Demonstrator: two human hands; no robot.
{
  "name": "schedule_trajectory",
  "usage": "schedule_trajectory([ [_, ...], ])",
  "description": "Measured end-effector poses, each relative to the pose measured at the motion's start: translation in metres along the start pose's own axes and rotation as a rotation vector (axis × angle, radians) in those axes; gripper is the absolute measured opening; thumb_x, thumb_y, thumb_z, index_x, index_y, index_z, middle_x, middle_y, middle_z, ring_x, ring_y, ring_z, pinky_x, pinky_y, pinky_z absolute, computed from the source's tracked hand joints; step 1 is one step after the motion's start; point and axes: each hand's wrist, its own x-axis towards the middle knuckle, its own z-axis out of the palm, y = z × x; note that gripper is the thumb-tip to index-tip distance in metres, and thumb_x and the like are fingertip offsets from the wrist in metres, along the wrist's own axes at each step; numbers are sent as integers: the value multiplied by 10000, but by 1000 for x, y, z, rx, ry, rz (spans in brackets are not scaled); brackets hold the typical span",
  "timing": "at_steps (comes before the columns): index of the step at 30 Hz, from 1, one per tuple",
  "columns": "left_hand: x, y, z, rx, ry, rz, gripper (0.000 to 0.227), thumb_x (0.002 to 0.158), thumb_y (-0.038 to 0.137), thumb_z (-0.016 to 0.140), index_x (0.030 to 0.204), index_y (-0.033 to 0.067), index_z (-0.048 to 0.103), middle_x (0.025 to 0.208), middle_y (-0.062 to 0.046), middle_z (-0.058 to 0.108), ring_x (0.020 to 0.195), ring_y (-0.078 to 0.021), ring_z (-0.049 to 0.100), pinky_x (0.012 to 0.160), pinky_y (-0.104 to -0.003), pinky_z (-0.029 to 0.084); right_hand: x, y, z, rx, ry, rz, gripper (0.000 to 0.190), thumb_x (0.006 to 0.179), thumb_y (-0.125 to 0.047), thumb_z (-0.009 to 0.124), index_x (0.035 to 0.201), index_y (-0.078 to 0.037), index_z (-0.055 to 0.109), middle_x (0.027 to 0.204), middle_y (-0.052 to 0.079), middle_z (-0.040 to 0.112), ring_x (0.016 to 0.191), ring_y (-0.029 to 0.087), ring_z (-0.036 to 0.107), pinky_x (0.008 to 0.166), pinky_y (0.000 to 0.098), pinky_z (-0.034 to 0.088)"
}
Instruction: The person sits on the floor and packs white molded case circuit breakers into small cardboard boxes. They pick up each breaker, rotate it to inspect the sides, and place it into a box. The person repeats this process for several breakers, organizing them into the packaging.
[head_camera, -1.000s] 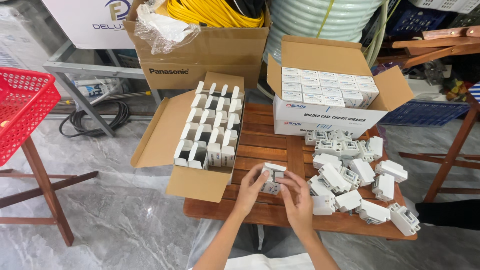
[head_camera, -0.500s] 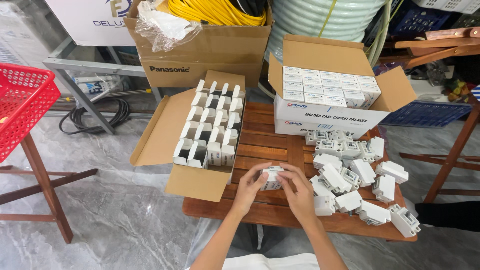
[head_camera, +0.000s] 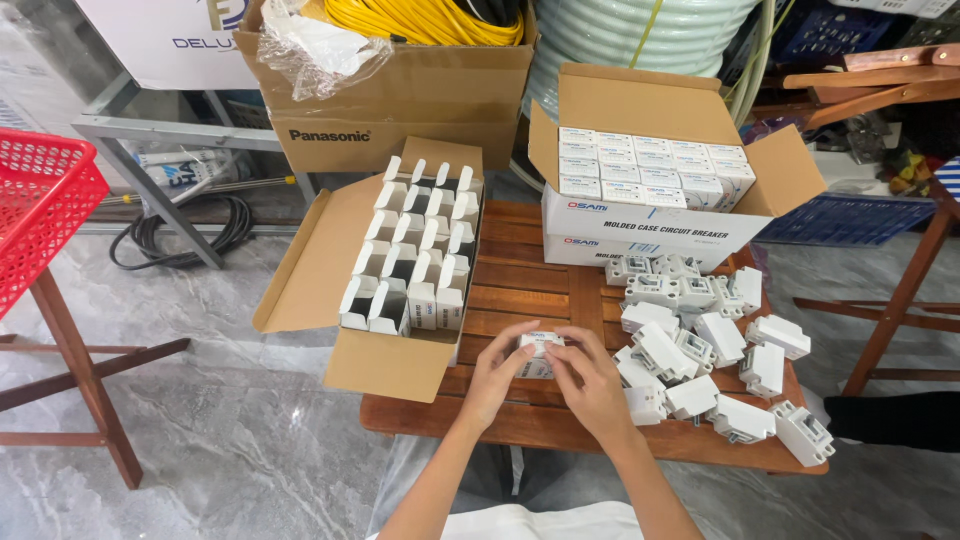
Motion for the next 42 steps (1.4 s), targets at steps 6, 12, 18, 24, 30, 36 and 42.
schedule_trajectory([
  [6, 0, 10, -2, 70, -71, -29, 405, 1082, 227, 630, 1468, 172, 740, 1547, -29, 721, 1490, -201, 628, 1261, -371, 453, -17, -13, -6, 7, -126, 79, 247, 1092, -113, 717, 1329, -70, 774, 1552, 161, 613, 1419, 325, 648, 1175, 449, 572],
  [12, -4, 21, 3, 95, -21, -130, 697, 1125, 574, 395, 1655, 164, 588, 1676, -63, 615, 1481, -192, 618, 1194, -330, 506, -32, -33, 14, -123, -67, 329, 442, 1044, -332, 793, 1401, -89, 696, 1486, 163, 645, 1375, 333, 686, 1071, 463, 603],
  [18, -9, 34, 5, 83, 8, -158, 783, 1090, 668, 313, 1480, 170, 774, 1467, -114, 801, 1391, -241, 721, 1212, -359, 530, -26, -34, 43, -413, -86, 427, 585, 937, -398, 858, 1327, -61, 581, 1243, 137, 697, 1116, 385, 772, 648, 533, 655],
  [24, -2, 18, 4, -42, -30, -118, 836, 1097, 655, 315, 1506, 58, 734, 1534, -157, 775, 1428, -277, 728, 1167, -384, 593, 61, -43, -27, 565, -143, 1223, 498, 1019, -136, 702, 1469, -44, 508, 1420, 148, 654, 1212, 260, 723, 890, 364, 714],
  [30, -2, 15, 1, 52, -18, -60, 807, 1099, 659, 329, 1434, 68, 766, 1415, -156, 833, 1333, -277, 790, 1249, -417, 545, 136, 33, -139, 699, 558, 876, 477, 1068, -39, 703, 1455, -102, 431, 1494, 217, 692, 1067, 286, 831, 882, 266, 753],
  [36, -1, 12, 3, 101, 18, -114, 669, 1127, 558, 397, 1369, 95, 816, 1372, -104, 862, 1293, -241, 811, 1221, -394, 570, 204, 122, -188, -322, 332, 487, 586, 988, -121, 801, 1521, -59, 565, 1483, 214, 545, 1314, 377, 585, 1051, 530, 474],
  [42, -1, 12, 6, 144, 34, -125, 640, 1109, 555, 451, 1321, 93, 841, 1311, -86, 884, 1232, -212, 828, 1164, -365, 597, 222, 157, -177, -441, 36, 679, 548, 1065, -339, 739, 1498, -55, 559, 1483, 225, 497, 1113, 511, 621, 908, 622, 493],
])
